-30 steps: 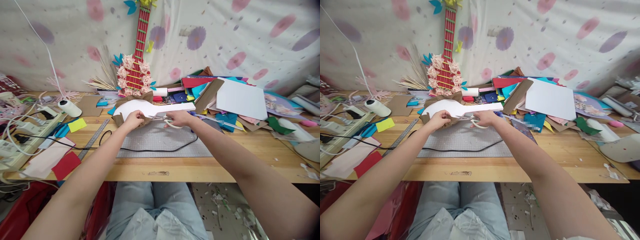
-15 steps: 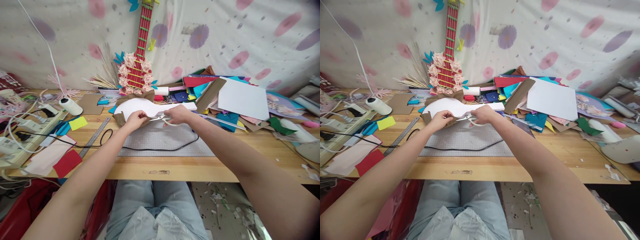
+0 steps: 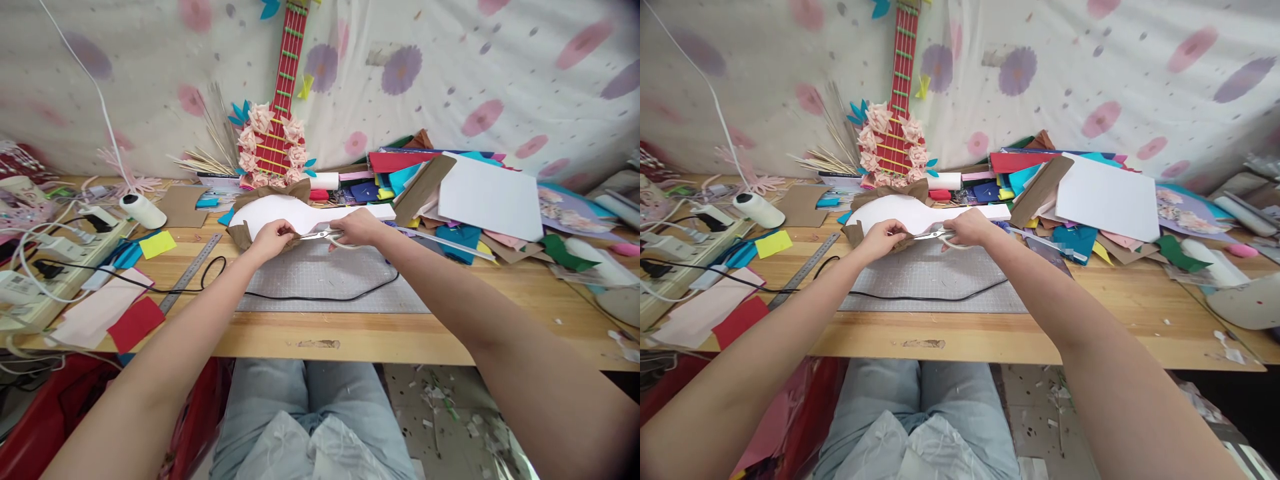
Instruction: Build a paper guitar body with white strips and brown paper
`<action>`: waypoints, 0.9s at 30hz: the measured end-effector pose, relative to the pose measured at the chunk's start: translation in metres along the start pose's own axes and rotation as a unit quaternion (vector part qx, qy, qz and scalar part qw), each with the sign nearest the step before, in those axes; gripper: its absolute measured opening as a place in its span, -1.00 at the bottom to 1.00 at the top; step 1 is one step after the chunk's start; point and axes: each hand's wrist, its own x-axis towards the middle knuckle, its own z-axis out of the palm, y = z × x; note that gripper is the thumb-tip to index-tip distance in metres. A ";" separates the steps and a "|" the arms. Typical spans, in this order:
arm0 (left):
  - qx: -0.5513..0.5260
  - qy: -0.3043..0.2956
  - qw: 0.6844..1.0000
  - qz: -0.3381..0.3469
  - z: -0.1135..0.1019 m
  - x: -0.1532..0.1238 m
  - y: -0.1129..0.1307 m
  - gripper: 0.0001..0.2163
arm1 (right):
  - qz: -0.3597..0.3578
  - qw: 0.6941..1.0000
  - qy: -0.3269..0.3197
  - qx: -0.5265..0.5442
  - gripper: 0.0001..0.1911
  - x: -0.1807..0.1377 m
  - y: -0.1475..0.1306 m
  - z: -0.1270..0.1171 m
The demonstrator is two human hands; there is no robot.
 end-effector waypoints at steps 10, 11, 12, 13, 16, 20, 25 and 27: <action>-0.039 -0.007 0.999 0.000 -0.008 -0.001 0.000 -0.91 | -0.012 1.000 -0.018 0.021 -0.36 -0.005 0.003 0.001; -0.041 -0.010 0.999 0.002 -0.008 -0.001 0.001 -0.91 | -0.012 1.000 -0.019 0.021 -0.36 -0.004 0.003 0.000; -0.041 -0.012 0.999 0.005 -0.009 -0.001 0.001 -0.90 | -0.011 1.000 -0.019 0.021 -0.37 -0.003 0.002 0.000; -0.040 -0.013 0.999 0.008 -0.010 -0.001 0.002 -0.90 | -0.012 1.000 -0.017 0.022 -0.37 -0.001 0.001 -0.001; -0.031 -0.016 0.999 0.025 -0.012 -0.002 0.004 -0.91 | -0.027 0.999 -0.009 0.024 -0.41 0.004 -0.003 -0.004; -0.002 -0.021 0.999 0.049 -0.014 -0.004 0.004 -0.91 | -0.045 0.999 -0.001 0.015 -0.44 0.009 -0.007 -0.007; -0.012 -0.020 0.999 0.045 -0.015 -0.004 -0.003 -0.91 | -0.043 0.999 0.005 0.019 -0.43 0.008 -0.009 -0.001; -0.025 -0.019 0.999 0.042 -0.013 -0.003 -0.005 -0.90 | -0.040 0.999 0.009 0.030 -0.45 0.007 -0.009 0.003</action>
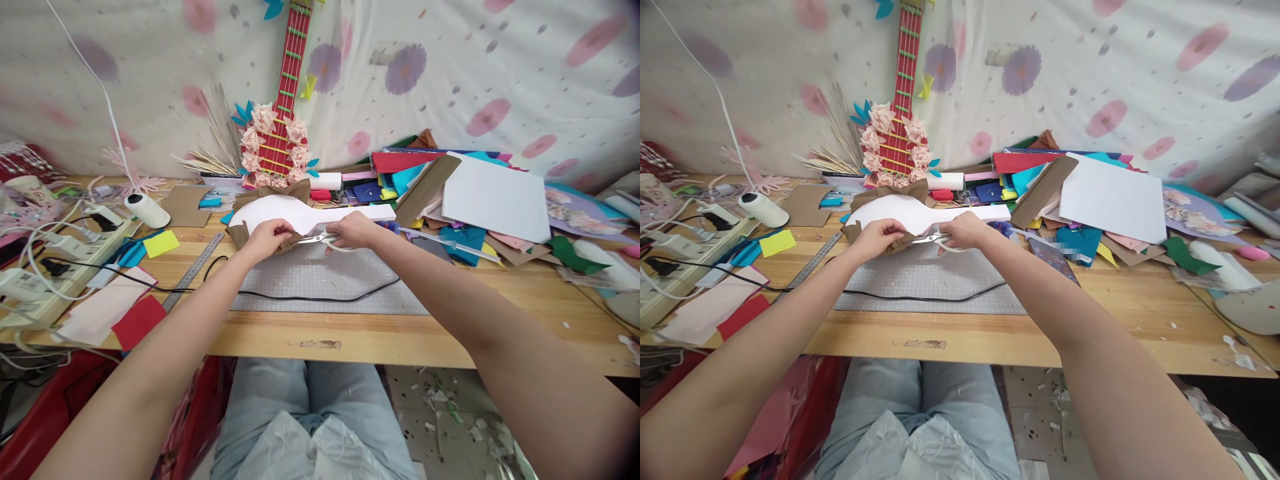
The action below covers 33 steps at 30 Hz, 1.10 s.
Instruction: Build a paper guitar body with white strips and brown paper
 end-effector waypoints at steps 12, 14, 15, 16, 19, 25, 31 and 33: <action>0.057 -0.086 0.995 0.005 -0.017 -0.003 -0.009 -0.75 | 0.003 1.000 -0.013 0.007 -0.45 -0.011 0.001 0.000; 0.023 -0.065 0.998 -0.009 -0.015 -0.003 -0.010 -0.75 | 0.002 1.000 -0.007 0.007 -0.43 -0.010 -0.003 -0.002; 0.008 -0.056 0.998 -0.015 -0.014 -0.003 -0.010 -0.76 | 0.002 1.000 -0.005 0.008 -0.42 -0.009 -0.006 -0.003; -0.003 -0.048 0.999 -0.021 -0.012 -0.003 -0.011 -0.77 | 0.002 1.000 -0.004 0.008 -0.41 -0.008 -0.008 -0.004; -0.014 -0.025 0.999 -0.036 -0.007 -0.004 -0.011 -0.78 | 0.004 1.000 -0.001 0.010 -0.39 -0.004 -0.016 -0.006; -0.007 0.004 0.999 -0.053 -0.006 -0.005 -0.008 -0.80 | 0.009 1.000 0.002 0.006 -0.35 -0.003 -0.019 -0.003; -0.051 0.016 0.996 -0.069 -0.004 -0.002 -0.010 -0.80 | 0.012 1.000 0.003 0.011 -0.38 -0.005 -0.018 0.002; -0.077 0.017 0.994 -0.077 -0.004 -0.002 -0.012 -0.78 | 0.014 1.000 0.001 0.018 -0.38 -0.007 -0.018 0.002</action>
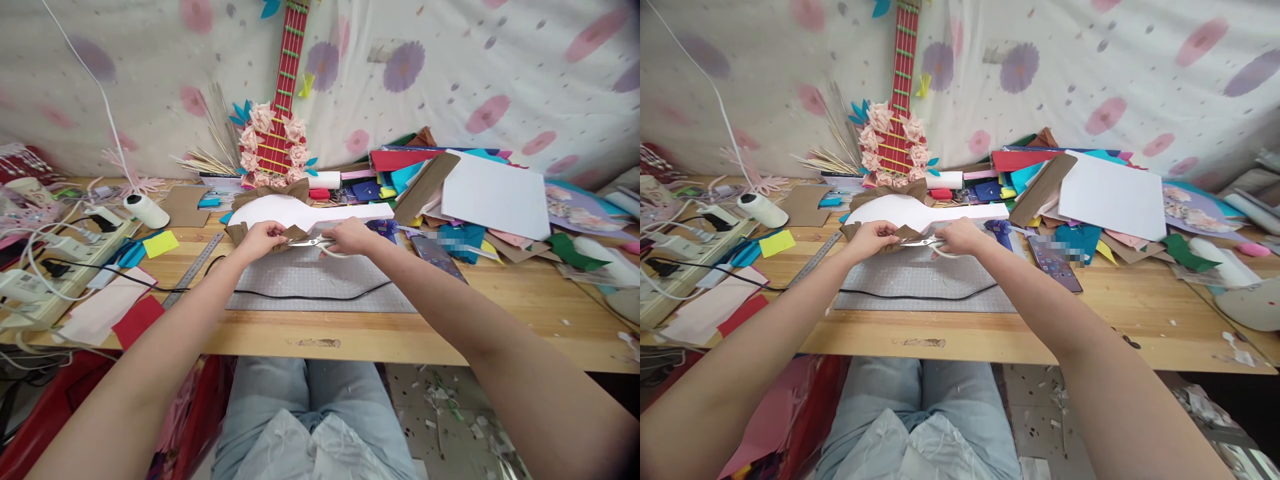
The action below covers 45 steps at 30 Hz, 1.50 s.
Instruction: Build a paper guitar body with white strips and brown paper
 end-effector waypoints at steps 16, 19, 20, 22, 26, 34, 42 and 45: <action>-0.028 -0.053 0.998 0.019 0.010 0.007 0.006 -0.65 | -0.006 0.999 -0.031 0.000 -0.35 0.003 -0.014 -0.022; 0.002 -0.062 0.998 0.029 0.007 0.008 0.011 -0.68 | -0.004 0.999 -0.031 -0.011 -0.37 0.001 -0.011 -0.020; 0.032 -0.066 0.997 0.034 0.005 0.007 0.014 -0.70 | -0.006 0.999 -0.033 -0.013 -0.37 0.000 -0.010 -0.019; 0.125 -0.085 0.988 0.042 -0.002 0.004 0.019 -0.75 | -0.009 0.999 -0.036 -0.016 -0.38 -0.001 -0.009 -0.017; 0.280 -0.146 0.948 0.032 -0.017 -0.002 0.024 -0.82 | -0.005 0.999 -0.033 -0.012 -0.40 -0.003 -0.007 -0.013; 0.213 -0.139 0.966 0.054 -0.018 -0.002 0.012 -0.90 | -0.006 1.000 -0.013 0.001 -0.40 -0.003 -0.001 -0.005; 0.161 -0.153 0.974 0.039 -0.021 0.000 0.010 -0.90 | -0.022 1.000 0.012 0.010 -0.42 0.000 0.004 0.004; 0.140 -0.161 0.977 0.025 -0.021 0.001 0.012 -0.87 | -0.023 1.000 0.004 0.019 -0.39 0.000 0.005 0.002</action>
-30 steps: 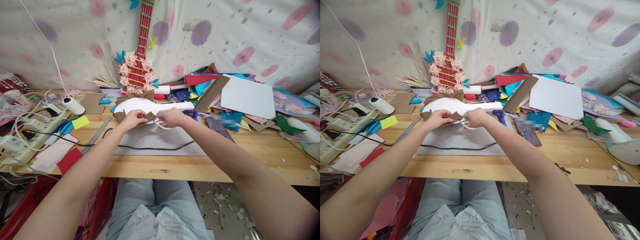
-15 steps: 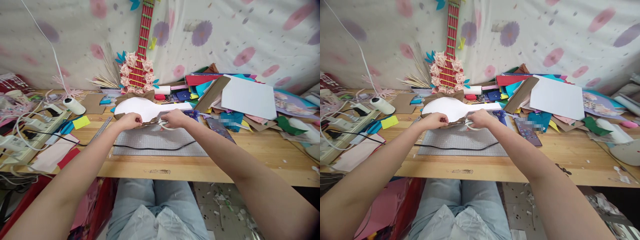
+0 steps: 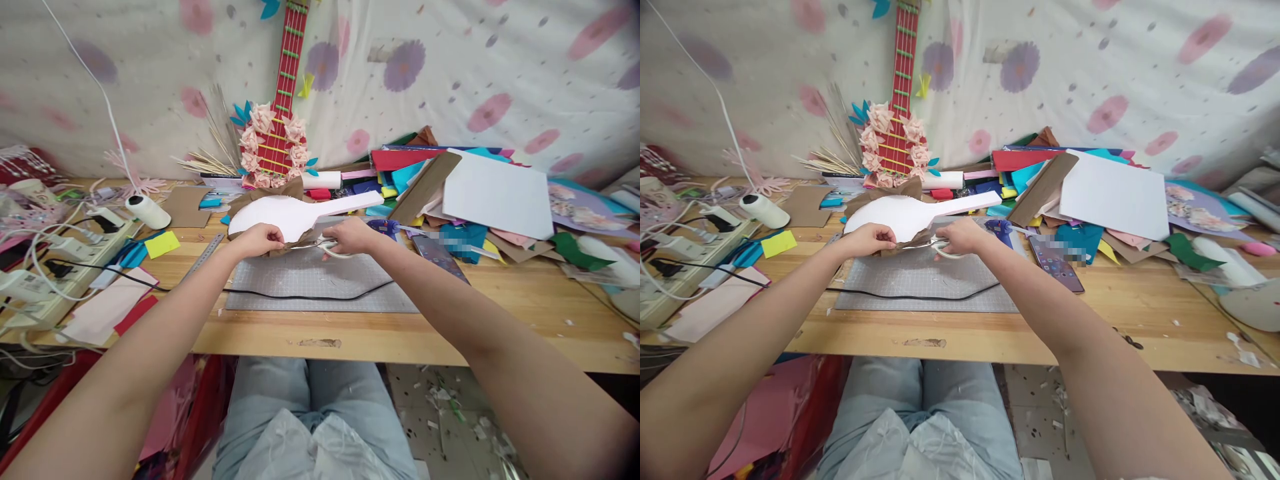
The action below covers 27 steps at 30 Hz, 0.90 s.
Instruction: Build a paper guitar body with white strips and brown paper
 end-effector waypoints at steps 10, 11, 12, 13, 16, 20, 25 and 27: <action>-0.010 0.004 1.000 0.011 0.000 0.003 0.000 -0.86 | -0.018 1.000 -0.012 -0.011 -0.45 0.004 -0.006 -0.012; -0.011 0.005 1.000 0.013 0.001 0.003 0.000 -0.86 | -0.022 1.000 -0.010 -0.012 -0.45 0.005 -0.009 -0.012; -0.011 0.006 1.000 0.015 0.001 0.004 0.000 -0.85 | -0.024 1.000 -0.008 -0.014 -0.46 0.007 -0.011 -0.013; -0.011 0.007 1.000 0.015 0.001 0.004 0.000 -0.85 | -0.025 1.000 -0.007 -0.016 -0.47 0.008 -0.013 -0.013; -0.007 0.007 1.000 0.010 0.002 0.004 0.001 -0.84 | -0.028 0.999 0.001 -0.020 -0.47 0.010 -0.016 -0.013; -0.009 0.015 1.000 -0.002 0.003 0.004 0.002 -0.85 | -0.043 0.999 0.021 -0.018 -0.47 0.009 -0.012 -0.010; -0.018 0.015 1.000 0.006 0.007 0.006 0.004 -0.84 | -0.022 1.000 -0.006 -0.018 -0.47 0.003 -0.006 -0.008; -0.024 0.022 0.999 0.009 0.010 0.009 0.004 -0.84 | -0.017 1.000 -0.018 -0.016 -0.47 0.000 -0.005 -0.008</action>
